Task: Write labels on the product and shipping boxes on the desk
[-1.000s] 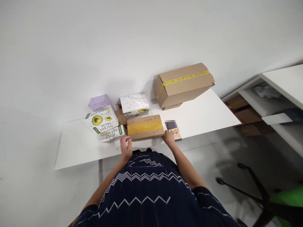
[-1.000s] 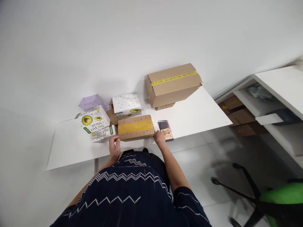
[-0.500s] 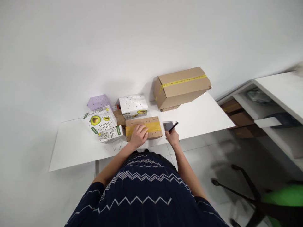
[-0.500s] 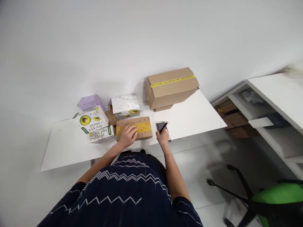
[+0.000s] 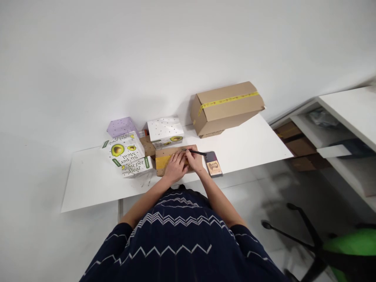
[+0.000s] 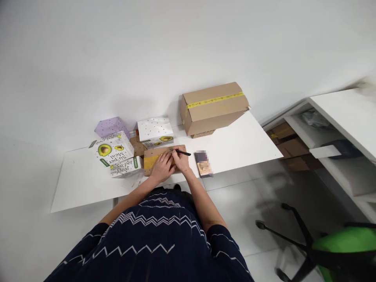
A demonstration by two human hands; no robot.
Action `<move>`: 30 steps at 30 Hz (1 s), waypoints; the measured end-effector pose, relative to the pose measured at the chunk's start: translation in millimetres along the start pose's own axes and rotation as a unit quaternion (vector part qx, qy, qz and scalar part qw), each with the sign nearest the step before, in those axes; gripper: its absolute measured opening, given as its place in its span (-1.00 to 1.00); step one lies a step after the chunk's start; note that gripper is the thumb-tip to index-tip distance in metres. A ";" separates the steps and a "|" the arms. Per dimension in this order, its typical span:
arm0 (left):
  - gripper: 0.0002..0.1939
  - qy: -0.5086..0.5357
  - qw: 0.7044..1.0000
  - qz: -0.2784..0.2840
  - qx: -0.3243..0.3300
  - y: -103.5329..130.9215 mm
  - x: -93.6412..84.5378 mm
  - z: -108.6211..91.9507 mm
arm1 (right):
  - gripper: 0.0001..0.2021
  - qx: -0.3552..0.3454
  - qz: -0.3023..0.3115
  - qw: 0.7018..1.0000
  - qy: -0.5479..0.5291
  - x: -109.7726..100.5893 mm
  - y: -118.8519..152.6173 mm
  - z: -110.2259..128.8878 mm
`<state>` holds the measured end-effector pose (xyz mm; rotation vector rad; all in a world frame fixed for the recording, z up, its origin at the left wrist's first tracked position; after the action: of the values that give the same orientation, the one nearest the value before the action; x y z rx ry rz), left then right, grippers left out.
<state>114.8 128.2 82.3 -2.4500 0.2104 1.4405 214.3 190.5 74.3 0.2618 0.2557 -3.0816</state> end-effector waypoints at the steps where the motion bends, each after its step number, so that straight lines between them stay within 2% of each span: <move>1: -0.43 -0.003 1.000 -0.003 0.002 0.4 -0.5 -0.1 | -0.80 -0.010 0.001 1.000 0.020 1.6 -0.4 -0.7; 6: -0.46 -0.016 0.999 -0.027 0.012 3.0 -4.0 -0.4 | -0.74 -0.030 0.015 0.995 0.091 4.1 0.7 -0.9; 11: -0.46 -0.043 0.997 -0.047 0.033 4.5 -5.0 -4.1 | -0.73 -0.063 0.013 0.994 0.089 4.1 0.8 6.7; 16: -0.47 -0.062 0.995 -0.062 0.047 5.8 -5.9 -6.4 | -0.70 -0.053 0.026 0.993 0.104 7.5 -0.7 2.3; 30: -0.48 -0.053 0.996 -0.055 0.038 5.6 -3.4 -2.5 | -0.69 -0.052 0.031 0.993 0.102 9.0 -2.9 1.8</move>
<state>113.7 122.1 85.4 -2.2811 0.1034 1.4816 205.0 192.9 75.0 0.5698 0.4068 -2.9691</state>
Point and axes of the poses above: each hand's wrist, its own y-axis away from the middle knuckle, its own x-axis out of the palm, z = x × y, the point moved 10 cm from there along -y, towards the middle knuckle, and after that the axes turned 4 degrees about -x, right-handed, at the moved point
